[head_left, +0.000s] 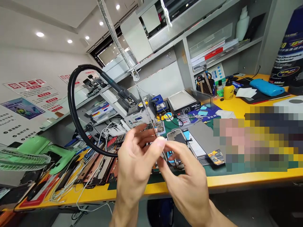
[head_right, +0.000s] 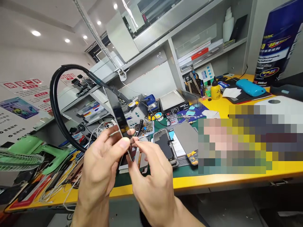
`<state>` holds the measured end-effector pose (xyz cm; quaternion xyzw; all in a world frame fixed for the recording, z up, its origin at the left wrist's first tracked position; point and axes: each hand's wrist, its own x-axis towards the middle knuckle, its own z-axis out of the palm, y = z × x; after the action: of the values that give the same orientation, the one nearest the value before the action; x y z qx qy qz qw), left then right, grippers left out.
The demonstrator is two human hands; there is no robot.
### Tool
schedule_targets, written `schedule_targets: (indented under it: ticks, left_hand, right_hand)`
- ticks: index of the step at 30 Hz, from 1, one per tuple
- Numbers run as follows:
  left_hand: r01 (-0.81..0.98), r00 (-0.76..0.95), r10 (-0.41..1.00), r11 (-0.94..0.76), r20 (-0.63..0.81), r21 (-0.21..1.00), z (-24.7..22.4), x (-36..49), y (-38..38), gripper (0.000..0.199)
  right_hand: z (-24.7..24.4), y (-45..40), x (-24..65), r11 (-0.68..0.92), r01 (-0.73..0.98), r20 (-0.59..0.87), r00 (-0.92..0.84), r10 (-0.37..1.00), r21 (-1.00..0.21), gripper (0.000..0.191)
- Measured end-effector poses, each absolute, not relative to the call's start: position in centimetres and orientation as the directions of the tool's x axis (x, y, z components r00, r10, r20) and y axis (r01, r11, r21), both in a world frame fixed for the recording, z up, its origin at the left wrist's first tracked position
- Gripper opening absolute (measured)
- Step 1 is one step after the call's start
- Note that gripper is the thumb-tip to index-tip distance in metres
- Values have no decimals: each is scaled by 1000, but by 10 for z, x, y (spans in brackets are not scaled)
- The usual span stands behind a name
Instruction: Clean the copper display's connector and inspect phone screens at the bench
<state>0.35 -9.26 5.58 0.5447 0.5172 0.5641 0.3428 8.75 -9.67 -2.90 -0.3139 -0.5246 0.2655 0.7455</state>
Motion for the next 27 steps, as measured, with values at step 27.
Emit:
schedule_targets:
  ticks: [27]
  left_hand:
    - [246,-332,858,-322,391,914,57,-23,-121,23]
  right_hand:
    - [-12,-113,91,-118,-732,227,-354,907,-671,12]
